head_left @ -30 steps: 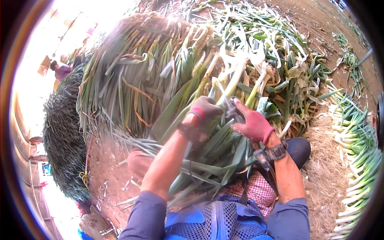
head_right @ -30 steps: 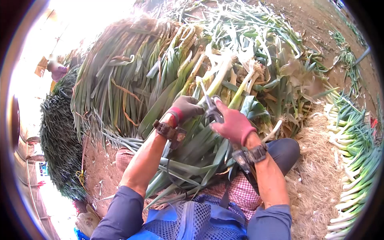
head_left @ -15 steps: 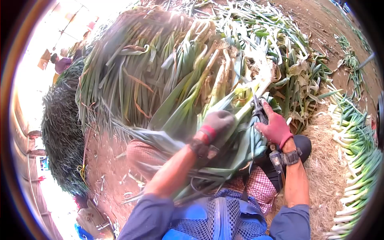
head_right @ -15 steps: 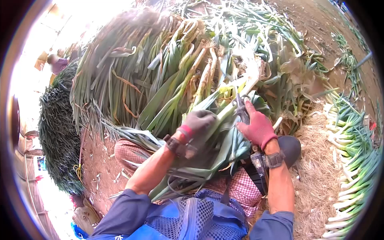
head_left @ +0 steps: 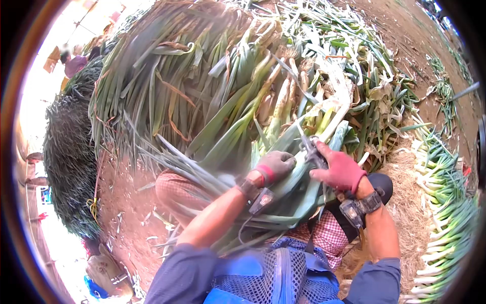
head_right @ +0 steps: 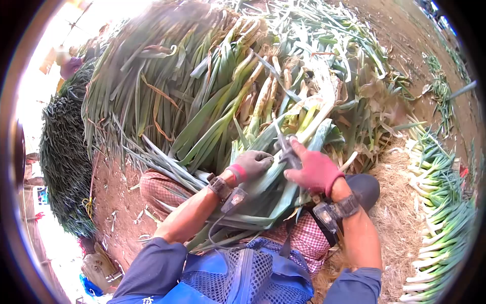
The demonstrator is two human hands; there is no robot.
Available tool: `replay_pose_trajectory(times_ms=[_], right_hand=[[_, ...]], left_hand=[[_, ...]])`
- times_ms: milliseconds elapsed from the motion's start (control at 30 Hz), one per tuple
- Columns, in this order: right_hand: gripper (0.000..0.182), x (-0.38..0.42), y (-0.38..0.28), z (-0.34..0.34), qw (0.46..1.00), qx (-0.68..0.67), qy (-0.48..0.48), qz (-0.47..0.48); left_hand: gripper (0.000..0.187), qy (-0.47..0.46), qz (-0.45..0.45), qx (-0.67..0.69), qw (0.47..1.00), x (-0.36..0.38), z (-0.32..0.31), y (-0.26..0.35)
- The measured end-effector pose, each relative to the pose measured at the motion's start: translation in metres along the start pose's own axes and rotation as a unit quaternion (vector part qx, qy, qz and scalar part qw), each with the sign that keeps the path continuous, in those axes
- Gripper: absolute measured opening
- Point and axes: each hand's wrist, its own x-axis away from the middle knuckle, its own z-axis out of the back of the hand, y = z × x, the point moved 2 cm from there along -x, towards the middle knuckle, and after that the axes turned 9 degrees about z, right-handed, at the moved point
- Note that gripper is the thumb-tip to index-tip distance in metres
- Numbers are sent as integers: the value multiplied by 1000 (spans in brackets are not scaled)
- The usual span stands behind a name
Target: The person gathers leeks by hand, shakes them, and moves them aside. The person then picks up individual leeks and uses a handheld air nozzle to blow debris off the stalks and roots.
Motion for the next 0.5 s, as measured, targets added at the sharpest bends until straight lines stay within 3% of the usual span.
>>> replay_pose_trajectory(times_ms=[33,100,167,200,367,433,500], right_hand=[[99,-6,2,2,999,15,18,-32],[99,-9,1,-4,999,32,4,-2],[98,-15,-15,-7,997,0,-67,35],[98,-20,-19,-4,998,17,-62,0],[97,-29,-26,0,997,5,-66,35],[97,-39,-35,13,994,50,-92,-43],[95,-56,-25,16,997,17,-60,-47]], left_hand=[[41,2,6,24,1000,-1,4,-2],[34,-1,27,129,991,-8,15,-14],[29,12,38,205,978,-20,26,-27],[25,35,13,222,974,-33,27,-40],[31,126,68,193,971,-35,71,-44],[36,147,53,107,982,-43,83,-41],[37,125,69,89,986,-49,89,-34]])
